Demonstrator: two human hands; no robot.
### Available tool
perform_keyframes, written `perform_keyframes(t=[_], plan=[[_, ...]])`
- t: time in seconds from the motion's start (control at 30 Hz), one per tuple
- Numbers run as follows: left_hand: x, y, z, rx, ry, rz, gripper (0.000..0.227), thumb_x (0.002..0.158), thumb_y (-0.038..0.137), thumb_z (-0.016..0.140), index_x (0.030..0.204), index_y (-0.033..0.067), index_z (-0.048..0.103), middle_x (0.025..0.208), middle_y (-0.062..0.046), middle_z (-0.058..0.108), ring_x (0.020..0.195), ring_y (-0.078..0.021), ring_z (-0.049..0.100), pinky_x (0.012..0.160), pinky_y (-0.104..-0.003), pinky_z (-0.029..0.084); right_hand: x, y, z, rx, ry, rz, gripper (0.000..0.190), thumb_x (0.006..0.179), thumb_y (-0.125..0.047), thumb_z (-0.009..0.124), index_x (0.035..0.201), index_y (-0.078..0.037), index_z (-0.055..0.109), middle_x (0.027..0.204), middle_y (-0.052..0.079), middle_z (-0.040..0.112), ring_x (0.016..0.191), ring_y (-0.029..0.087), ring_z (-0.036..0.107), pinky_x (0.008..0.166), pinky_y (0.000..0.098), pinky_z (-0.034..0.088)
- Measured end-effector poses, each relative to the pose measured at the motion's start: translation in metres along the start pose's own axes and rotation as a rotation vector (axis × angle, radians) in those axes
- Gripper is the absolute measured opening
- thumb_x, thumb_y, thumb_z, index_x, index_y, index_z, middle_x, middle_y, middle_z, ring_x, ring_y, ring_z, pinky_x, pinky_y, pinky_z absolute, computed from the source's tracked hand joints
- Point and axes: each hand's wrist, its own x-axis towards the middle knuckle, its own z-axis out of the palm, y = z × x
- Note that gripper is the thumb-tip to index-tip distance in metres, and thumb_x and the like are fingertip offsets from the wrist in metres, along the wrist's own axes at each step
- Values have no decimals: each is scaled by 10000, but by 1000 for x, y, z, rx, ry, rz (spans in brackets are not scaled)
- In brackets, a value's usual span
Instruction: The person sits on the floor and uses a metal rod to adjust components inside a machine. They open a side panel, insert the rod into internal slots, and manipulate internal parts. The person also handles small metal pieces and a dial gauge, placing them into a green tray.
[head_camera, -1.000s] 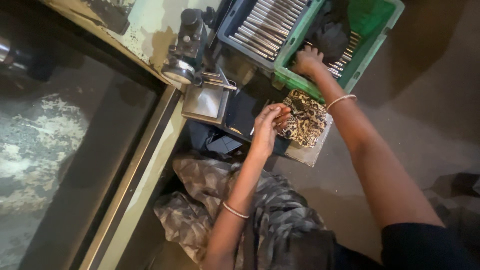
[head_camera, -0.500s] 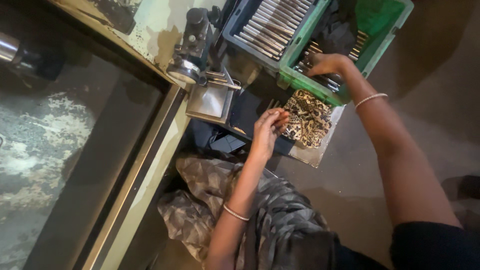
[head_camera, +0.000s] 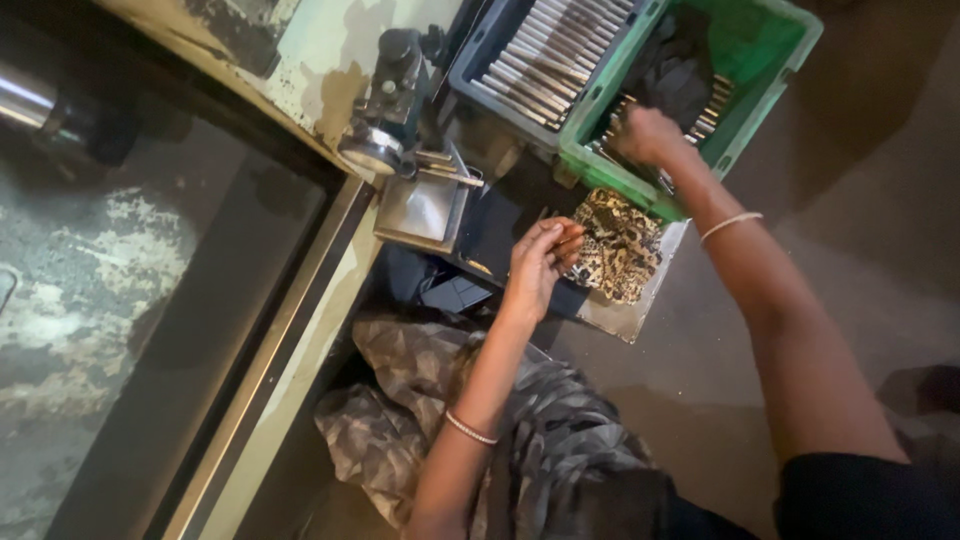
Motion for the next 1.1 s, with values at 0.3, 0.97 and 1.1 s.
perform_keyframes(t=[0.3, 0.97, 1.1], plan=[[-4, 1, -9, -22, 8, 8, 192, 1002, 209, 618, 1137, 82, 667, 1112, -76, 750, 1006, -158, 716, 850, -297, 572, -46, -46, -52, 1041, 526, -326, 163, 984, -81, 593, 1131, -38, 537, 908, 53, 596, 777, 168, 591, 679, 338, 515], [-106, 64, 81, -49, -258, 663, 975, 1027, 769, 157, 1689, 54, 186, 1771, -106, 195, 1654, -262, 178, 1366, -422, 103, -186, -221, -29, 2777, -229, -14, 80, 870, -29, 590, 874, 0, 516, 862, 82, 567, 796, 168, 601, 798, 250, 535], [-123, 64, 78, 63, -210, 695, 989, 1031, 781, 142, 1688, 42, 175, 1785, -95, 168, 1675, -255, 136, 1369, -446, 105, -193, -241, -25, 2770, -373, -68, 96, 852, -30, 592, 877, 2, 505, 849, 80, 550, 790, 164, 591, 770, 254, 524]])
